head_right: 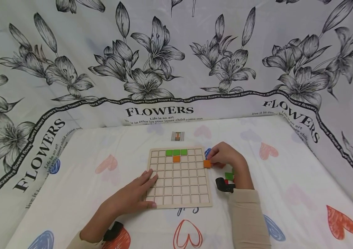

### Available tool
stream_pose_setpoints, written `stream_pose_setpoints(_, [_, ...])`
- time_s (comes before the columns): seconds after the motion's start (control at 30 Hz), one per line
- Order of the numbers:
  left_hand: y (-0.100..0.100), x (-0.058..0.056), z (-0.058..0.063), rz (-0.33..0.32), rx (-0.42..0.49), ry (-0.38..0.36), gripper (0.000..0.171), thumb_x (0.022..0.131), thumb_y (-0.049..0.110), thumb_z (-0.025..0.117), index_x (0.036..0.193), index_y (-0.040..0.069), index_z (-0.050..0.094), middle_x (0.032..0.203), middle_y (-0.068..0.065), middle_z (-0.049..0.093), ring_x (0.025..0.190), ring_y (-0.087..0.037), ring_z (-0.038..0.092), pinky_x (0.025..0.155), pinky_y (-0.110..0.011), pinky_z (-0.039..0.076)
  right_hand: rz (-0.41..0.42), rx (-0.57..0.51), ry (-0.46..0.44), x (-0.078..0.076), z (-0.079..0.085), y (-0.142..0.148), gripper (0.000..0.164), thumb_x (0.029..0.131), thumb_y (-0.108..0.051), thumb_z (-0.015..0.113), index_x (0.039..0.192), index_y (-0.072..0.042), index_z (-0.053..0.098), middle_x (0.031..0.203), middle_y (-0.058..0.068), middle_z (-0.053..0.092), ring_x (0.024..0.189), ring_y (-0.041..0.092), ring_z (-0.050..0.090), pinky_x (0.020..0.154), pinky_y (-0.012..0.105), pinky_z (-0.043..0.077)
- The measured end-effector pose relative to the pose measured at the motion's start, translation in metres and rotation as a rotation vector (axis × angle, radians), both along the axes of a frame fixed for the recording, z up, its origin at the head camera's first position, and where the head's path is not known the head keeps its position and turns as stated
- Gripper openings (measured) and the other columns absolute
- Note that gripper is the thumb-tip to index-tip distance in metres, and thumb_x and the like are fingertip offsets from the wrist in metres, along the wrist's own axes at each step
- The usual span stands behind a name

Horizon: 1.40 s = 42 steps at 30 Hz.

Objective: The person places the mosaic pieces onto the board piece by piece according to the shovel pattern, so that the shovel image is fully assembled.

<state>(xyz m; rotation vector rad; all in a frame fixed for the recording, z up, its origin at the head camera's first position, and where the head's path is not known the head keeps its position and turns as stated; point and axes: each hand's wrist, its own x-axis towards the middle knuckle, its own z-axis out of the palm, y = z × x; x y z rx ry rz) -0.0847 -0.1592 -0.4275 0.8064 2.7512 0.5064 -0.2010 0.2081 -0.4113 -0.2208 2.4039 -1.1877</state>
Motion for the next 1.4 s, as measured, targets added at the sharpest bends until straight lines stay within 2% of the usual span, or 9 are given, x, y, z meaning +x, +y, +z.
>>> stream_pose_setpoints(0.2, [-0.001,0.001,-0.001,-0.019,0.028,0.015,0.092,0.085,0.049,0.075,0.156,0.005,0.036,0.161,-0.022,0.026,0.147,-0.039,0.024,0.114,-0.054,0.031,0.023,-0.024,0.005,-0.001,-0.004,-0.006,0.008,0.089,-0.003,0.071,0.093,0.002,0.075,0.081,0.008,0.072,0.069,0.02,0.068,0.062,0.034,0.053])
stream_pose_setpoints(0.43, [-0.002,0.0,-0.002,-0.024,0.018,0.025,0.092,0.085,0.051,0.074,0.156,0.006,0.035,0.161,-0.022,0.025,0.148,-0.039,0.024,0.114,-0.053,0.03,0.041,-0.055,-0.01,-0.003,-0.008,-0.016,0.006,0.088,-0.002,0.072,0.091,0.001,0.075,0.081,0.007,0.072,0.071,0.02,0.068,0.069,0.033,0.056])
stream_pose_setpoints(0.67, [-0.003,0.0,-0.004,-0.02,0.011,0.023,0.094,0.085,0.053,0.074,0.157,0.007,0.034,0.162,-0.02,0.024,0.148,-0.038,0.023,0.115,-0.052,0.03,0.037,-0.049,-0.021,-0.004,-0.009,-0.02,0.006,0.088,-0.003,0.072,0.091,0.0,0.075,0.08,0.007,0.072,0.071,0.021,0.069,0.07,0.034,0.056])
stream_pose_setpoints(1.0, [-0.002,0.0,-0.005,-0.018,0.001,0.026,0.094,0.085,0.053,0.073,0.157,0.007,0.034,0.162,-0.02,0.024,0.148,-0.037,0.023,0.115,-0.052,0.029,0.084,-0.15,-0.036,-0.002,-0.009,-0.03,0.007,0.09,0.0,0.07,0.093,0.005,0.074,0.083,0.011,0.072,0.074,0.026,0.072,0.073,0.038,0.059])
stream_pose_setpoints(1.2, [-0.002,0.0,-0.004,-0.018,0.0,0.025,0.093,0.085,0.053,0.073,0.157,0.007,0.034,0.162,-0.02,0.024,0.148,-0.038,0.023,0.115,-0.052,0.028,0.047,-0.22,-0.082,-0.002,-0.014,-0.043,0.008,0.089,0.002,0.071,0.094,0.008,0.073,0.081,0.014,0.072,0.071,0.025,0.071,0.07,0.036,0.06])
stream_pose_setpoints(1.4, [-0.002,0.0,-0.004,-0.019,-0.001,0.024,0.093,0.085,0.053,0.073,0.157,0.007,0.034,0.161,-0.021,0.025,0.148,-0.038,0.023,0.115,-0.052,0.028,0.011,-0.208,-0.097,-0.003,-0.015,-0.05,0.007,0.089,0.003,0.071,0.094,0.007,0.073,0.079,0.013,0.072,0.068,0.022,0.07,0.068,0.034,0.06])
